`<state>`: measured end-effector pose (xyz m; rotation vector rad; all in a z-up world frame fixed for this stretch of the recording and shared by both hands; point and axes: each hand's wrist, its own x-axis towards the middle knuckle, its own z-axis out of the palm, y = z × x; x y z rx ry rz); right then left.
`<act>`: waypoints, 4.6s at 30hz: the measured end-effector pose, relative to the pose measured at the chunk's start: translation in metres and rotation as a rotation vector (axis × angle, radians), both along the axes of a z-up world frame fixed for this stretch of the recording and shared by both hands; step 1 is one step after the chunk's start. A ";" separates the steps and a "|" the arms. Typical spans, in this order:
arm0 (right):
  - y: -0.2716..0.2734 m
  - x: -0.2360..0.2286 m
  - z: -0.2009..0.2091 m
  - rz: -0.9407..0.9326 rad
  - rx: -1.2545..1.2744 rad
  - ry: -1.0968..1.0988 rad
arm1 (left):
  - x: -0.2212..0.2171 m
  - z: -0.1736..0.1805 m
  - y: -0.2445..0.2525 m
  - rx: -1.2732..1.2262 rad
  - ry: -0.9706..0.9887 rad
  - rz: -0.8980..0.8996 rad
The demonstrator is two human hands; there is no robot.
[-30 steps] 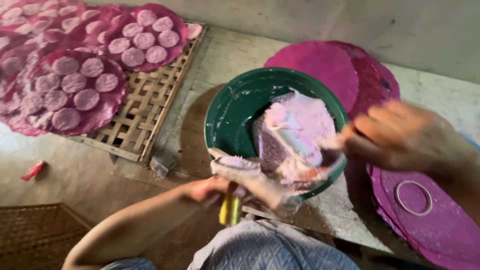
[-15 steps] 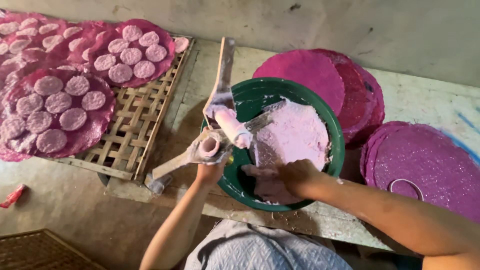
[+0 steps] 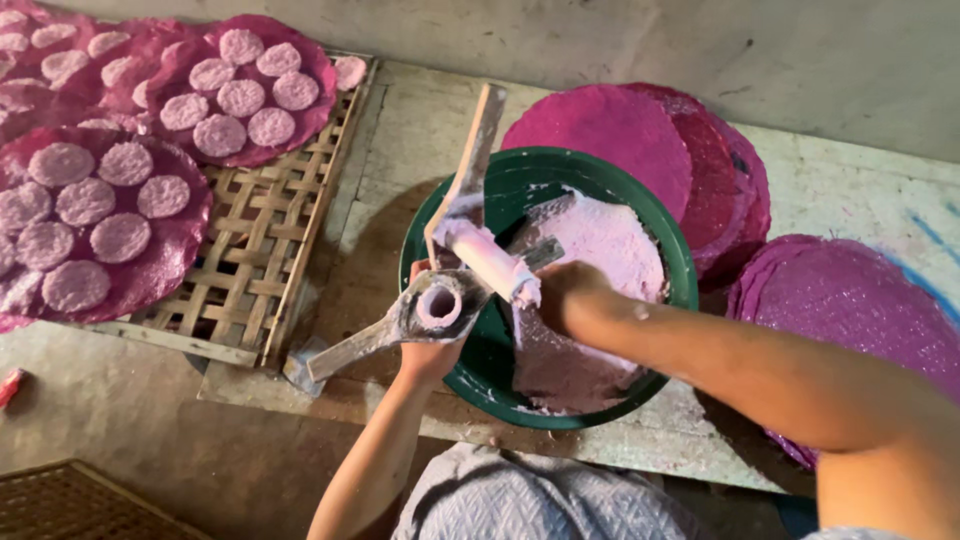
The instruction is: The person uses a wooden press tool to form small dough rounds onto circular purple mats, repeatedly scooping pink dough from a green bowl to refill the press.
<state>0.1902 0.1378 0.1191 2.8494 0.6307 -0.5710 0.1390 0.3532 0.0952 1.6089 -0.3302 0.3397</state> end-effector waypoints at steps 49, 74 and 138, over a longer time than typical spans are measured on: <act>-0.111 -0.148 0.095 -0.262 0.953 -0.751 | 0.050 0.015 -0.168 0.100 -0.051 -0.330; -0.167 -0.157 0.043 -0.453 1.277 -0.551 | 0.068 0.066 -0.162 0.302 -0.274 -0.079; -0.089 -0.106 0.086 -0.330 1.007 -0.439 | 0.112 0.013 -0.057 -0.226 0.225 -0.199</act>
